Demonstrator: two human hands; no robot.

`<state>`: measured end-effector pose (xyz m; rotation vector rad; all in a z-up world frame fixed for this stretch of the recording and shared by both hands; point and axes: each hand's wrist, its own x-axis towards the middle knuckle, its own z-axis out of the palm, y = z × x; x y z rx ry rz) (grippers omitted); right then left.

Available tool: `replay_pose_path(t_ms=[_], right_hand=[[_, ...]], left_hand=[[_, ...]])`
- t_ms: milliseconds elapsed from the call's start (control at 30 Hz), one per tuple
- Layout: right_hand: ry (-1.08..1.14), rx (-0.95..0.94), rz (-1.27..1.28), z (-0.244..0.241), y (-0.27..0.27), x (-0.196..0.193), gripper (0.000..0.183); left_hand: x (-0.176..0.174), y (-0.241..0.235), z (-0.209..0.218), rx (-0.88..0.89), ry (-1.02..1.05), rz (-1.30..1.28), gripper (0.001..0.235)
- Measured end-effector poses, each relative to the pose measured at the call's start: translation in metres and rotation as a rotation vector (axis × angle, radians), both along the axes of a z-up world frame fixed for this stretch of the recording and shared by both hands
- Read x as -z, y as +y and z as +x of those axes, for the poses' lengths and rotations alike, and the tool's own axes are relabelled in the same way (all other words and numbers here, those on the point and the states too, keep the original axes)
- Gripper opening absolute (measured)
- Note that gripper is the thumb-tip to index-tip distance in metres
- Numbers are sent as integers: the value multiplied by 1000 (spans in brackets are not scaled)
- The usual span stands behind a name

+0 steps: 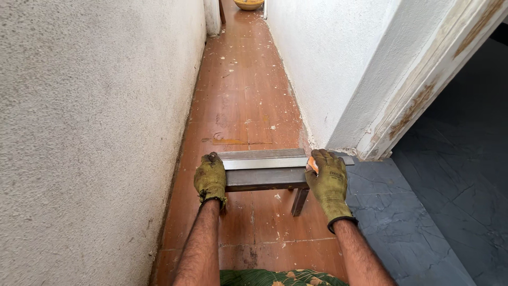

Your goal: The person sits on the floor and sands a metal bar resting on a small stool using a sanding block. They repeatedly rub the sanding block along the bar's length and edges.

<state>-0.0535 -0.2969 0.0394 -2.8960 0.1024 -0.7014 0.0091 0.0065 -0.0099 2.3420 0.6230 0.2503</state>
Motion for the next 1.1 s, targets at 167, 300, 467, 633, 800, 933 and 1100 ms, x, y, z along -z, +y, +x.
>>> replay_pose_path(t_ms=[167,300,467,633,800,933,1100], right_hand=[[163,-26,-184,9,93,9,55],[312,-255,-20,13,184,3,54],[254,-356,-55,8,137,-11,54],[17,-120,-7,3,10,-12,50],[-56,-25,-28,7,5,3,48],[64,-98,-94,13,97,10,56],[128,-344,-25,-1,156,-5,53]], left_hand=[[8,0,3,7,26,18,57],[12,2,4,46,4,19,56],[11,3,6,61,-4,69,55],[3,-1,-1,48,39,60,56],[-2,-4,-2,51,42,89,56],[2,-1,-1,58,48,97,56],[-9,-2,0,115,90,210,53]])
